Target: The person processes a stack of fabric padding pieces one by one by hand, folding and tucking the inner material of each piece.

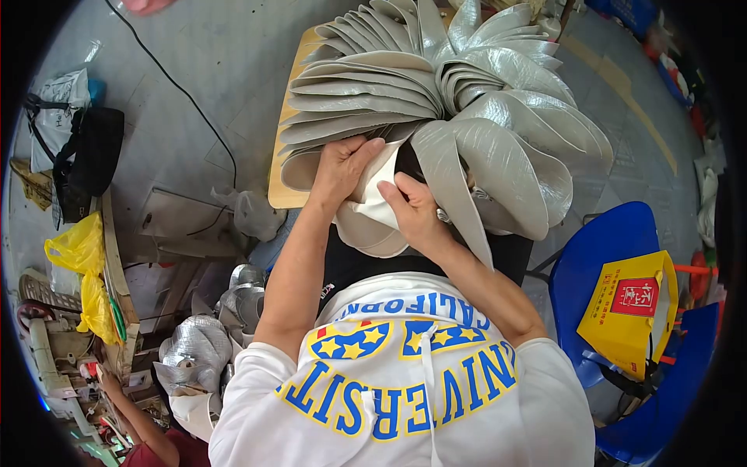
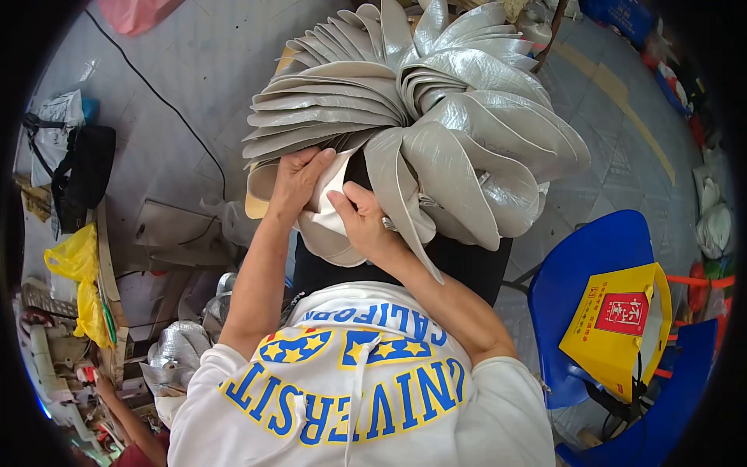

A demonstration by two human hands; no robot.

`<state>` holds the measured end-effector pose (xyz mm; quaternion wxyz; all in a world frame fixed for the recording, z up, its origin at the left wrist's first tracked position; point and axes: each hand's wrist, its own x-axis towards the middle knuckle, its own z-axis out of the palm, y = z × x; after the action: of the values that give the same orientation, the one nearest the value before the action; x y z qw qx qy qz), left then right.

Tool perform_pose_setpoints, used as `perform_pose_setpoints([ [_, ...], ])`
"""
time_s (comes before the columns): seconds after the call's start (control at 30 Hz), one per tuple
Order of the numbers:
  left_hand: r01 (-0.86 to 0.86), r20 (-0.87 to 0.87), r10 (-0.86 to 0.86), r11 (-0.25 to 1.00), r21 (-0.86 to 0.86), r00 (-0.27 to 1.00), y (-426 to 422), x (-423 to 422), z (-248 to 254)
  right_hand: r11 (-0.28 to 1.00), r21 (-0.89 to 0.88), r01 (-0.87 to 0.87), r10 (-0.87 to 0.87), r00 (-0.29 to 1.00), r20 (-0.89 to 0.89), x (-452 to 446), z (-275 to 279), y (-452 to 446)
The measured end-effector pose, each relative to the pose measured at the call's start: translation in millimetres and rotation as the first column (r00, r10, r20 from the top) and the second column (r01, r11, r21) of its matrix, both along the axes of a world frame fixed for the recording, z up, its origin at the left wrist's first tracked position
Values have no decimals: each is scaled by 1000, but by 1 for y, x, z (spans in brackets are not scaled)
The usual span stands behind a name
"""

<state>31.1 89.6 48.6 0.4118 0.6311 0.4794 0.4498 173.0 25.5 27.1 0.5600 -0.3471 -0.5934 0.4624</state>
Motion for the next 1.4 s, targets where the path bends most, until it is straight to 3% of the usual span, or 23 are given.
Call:
perform_pose_setpoints([
  [0.1,-10,-15,9,997,-75,1000,-1,0,-2,999,-27,27,-25,998,66,8,-3,-12],
  [0.27,-33,112,38,998,-48,993,-3,3,1,995,-104,-3,16,992,128,13,-13,-6],
  [0.43,-28,46,30,999,-41,998,-6,1,3,939,-334,-84,-42,935,-352,-3,-5,11],
  [0.53,-55,27,56,997,-50,998,-9,6,3,938,-332,-101,75,993,-91,0,-4,17],
  [0.63,-76,-21,77,996,56,997,-10,5,0,947,-282,-157,155,988,-29,3,-13,20],
  [0.7,-75,-54,82,989,123,995,-11,7,-3,978,-176,-113,106,993,-48,1,-11,14],
  [0.83,-9,-61,14,997,81,998,-11,6,-1,996,-47,-80,75,992,-106,1,-2,-2],
  [0.93,38,-57,-35,998,49,998,-8,3,-4,997,78,3,-13,992,124,8,-2,-8],
  [1.03,63,-51,-62,998,14,997,-9,2,4,998,64,-16,6,987,162,13,-4,-5],
  [1.23,145,4,-148,961,-234,989,-7,-6,33,938,-306,-164,87,964,-250,17,24,2],
  [1.27,181,76,-167,948,-263,983,-10,-8,39,912,-363,-191,77,949,-305,20,28,5],
  [1.4,356,284,-268,875,-328,920,-24,-19,42,873,-379,-306,162,916,-366,34,30,16],
])
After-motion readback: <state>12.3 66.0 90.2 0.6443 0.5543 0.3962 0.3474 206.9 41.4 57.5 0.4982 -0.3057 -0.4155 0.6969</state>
